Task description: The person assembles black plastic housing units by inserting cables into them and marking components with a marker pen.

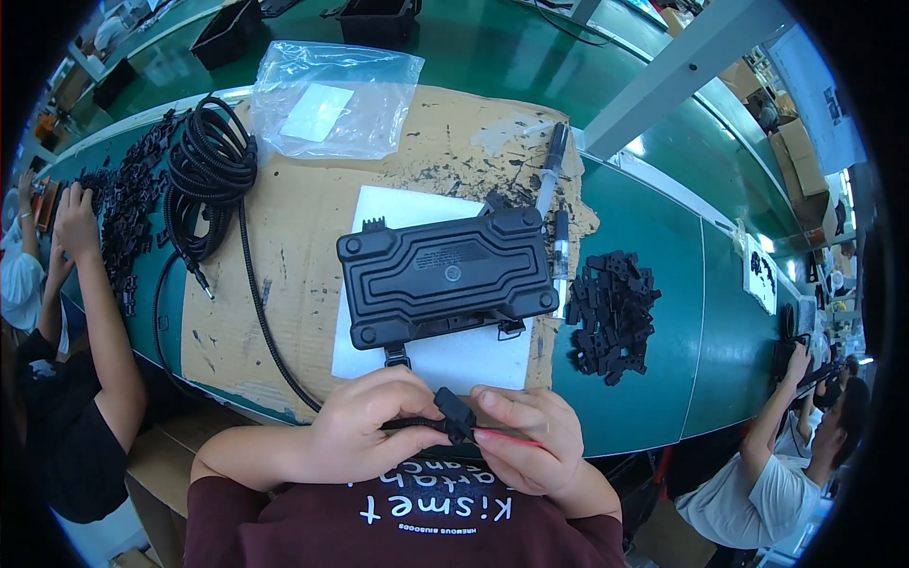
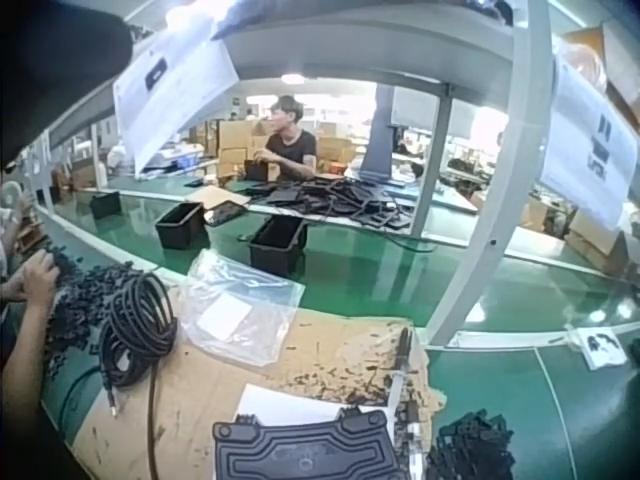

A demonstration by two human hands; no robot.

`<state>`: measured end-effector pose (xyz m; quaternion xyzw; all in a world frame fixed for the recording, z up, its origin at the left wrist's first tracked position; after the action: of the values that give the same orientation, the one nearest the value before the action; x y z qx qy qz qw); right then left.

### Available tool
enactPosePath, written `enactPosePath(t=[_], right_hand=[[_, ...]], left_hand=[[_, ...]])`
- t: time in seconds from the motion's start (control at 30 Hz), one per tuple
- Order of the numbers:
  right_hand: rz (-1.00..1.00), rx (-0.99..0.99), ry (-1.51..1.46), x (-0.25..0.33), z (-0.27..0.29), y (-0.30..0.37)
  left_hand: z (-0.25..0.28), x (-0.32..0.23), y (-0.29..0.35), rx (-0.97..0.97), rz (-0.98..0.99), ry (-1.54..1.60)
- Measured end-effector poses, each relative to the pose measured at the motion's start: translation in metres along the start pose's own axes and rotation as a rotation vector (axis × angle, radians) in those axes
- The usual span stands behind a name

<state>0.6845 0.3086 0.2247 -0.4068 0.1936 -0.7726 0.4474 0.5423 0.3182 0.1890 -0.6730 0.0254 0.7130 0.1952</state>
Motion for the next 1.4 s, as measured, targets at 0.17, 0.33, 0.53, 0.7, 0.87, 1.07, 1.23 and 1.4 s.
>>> enactPosePath(t=[0.17, 0.33, 0.53, 0.7, 0.87, 1.07, 1.23, 1.4], right_hand=[[0.009, -0.033, -0.002, 0.001, 0.001, -0.002], [-0.029, -0.001, -0.055, -0.007, 0.002, -0.001], [0.002, 0.007, -0.098, -0.009, 0.003, -0.004], [0.004, 0.047, -0.043, -0.006, 0.001, -0.005], [0.005, 0.071, -0.011, -0.004, -0.001, -0.008], [-0.034, 0.079, 0.033, 0.0, -0.003, -0.006], [0.071, 0.071, 0.129, 0.01, 0.002, -0.006], [0.178, 0.107, 0.162, 0.019, 0.0, -0.005]], left_hand=[[-0.004, 0.0, 0.001, 0.053, -0.014, -0.005], [-0.007, 0.002, 0.001, 0.084, 0.006, 0.048], [-0.009, 0.003, 0.002, 0.112, 0.01, 0.096], [-0.008, 0.006, 0.003, 0.089, 0.013, 0.115], [-0.007, 0.015, 0.007, 0.095, 0.113, 0.098], [-0.014, 0.026, 0.012, -0.087, 0.206, 0.427], [-0.008, -0.001, 0.005, 0.047, -0.036, 0.004], [-0.024, -0.023, 0.001, 0.262, -0.225, -0.25]])
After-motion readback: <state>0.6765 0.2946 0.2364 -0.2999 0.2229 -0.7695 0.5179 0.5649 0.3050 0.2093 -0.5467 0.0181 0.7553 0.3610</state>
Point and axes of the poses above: each hand's wrist, its own y-axis away from the middle knuckle, its own z-axis out of the back of the hand, x = y × z, the point moved 10 cm from there along -y, towards the middle knuckle, and after that the axes turned 8 degrees about y, right-handed, at the moved point
